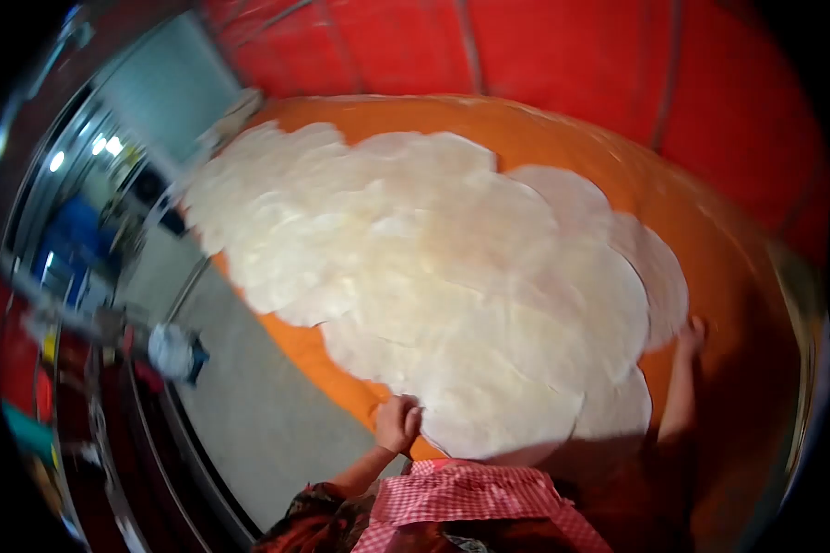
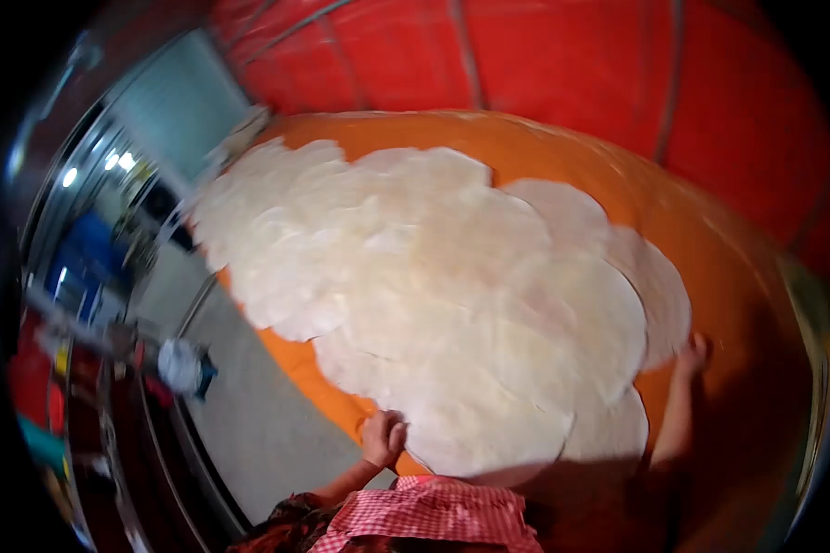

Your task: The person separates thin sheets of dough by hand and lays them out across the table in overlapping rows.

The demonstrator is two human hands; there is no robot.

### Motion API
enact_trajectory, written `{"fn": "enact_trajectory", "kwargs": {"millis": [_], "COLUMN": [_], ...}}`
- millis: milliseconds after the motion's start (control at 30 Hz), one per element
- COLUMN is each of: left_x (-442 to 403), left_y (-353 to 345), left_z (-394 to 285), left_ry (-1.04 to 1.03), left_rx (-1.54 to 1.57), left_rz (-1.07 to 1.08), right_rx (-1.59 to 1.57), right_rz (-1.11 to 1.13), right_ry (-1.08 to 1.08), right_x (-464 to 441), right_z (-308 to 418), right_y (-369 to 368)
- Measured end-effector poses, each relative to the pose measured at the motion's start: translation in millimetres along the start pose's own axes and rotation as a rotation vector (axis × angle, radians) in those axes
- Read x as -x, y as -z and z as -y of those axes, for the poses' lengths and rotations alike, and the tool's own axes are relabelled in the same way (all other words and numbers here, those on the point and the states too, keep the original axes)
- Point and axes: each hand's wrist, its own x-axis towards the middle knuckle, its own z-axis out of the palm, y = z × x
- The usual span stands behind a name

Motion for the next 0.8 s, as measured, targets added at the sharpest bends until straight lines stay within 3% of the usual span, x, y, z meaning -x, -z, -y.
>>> {"fn": "enact_trajectory", "kwargs": {"millis": [33,67,133,233,300,400,467,533,600,667,733,800], "left_x": [0.4,1.2,5.7,10.4,9.5,9.5,12.6,15.9,17.1,18.1,23.1,30.0], "left_y": [2.8,4.7,3.1,4.3,10.6,17.1,16.6,19.1,20.0,21.6,22.5,23.4], "left_z": [1.3,1.8,11.5,15.1,12.7,9.1,14.7,17.3,19.4,24.8,36.1,52.8], "left_ry": [0.007,0.005,0.003,0.014,-0.016,-0.119,-0.159,-0.178,-0.180,-0.192,-0.178,-0.189], "left_rx": [-0.009,-0.009,-0.005,0.007,0.026,0.008,0.024,0.051,0.095,0.141,0.287,0.492], "left_rz": [-0.007,0.003,-0.014,0.037,0.020,-0.054,-0.070,-0.061,-0.097,-0.127,-0.077,-0.093], "right_rx": [-0.498,-0.345,-0.280,-0.285,-0.179,-0.139,-0.162,0.028,0.207,0.134,0.138,0.143], "right_rz": [0.084,0.017,0.005,-0.128,-0.015,0.067,0.273,0.536,0.795,1.002,1.109,1.153], "right_ry": [-0.252,-0.162,-0.189,-0.379,-0.315,0.161,0.226,0.230,0.380,0.493,0.886,1.044], "right_x": [22.2,44.9,102.4,175.5,220.8,284.3,320.0,353.9,406.8,454.1,497.4,538.1], "right_z": [13.9,24.5,56.1,76.0,93.0,141.0,227.3,292.0,404.8,430.4,445.3,437.6], "right_y": [13.7,28.5,70.9,122.6,144.6,120.3,90.9,64.5,45.7,16.6,-2.7,-13.4]}}
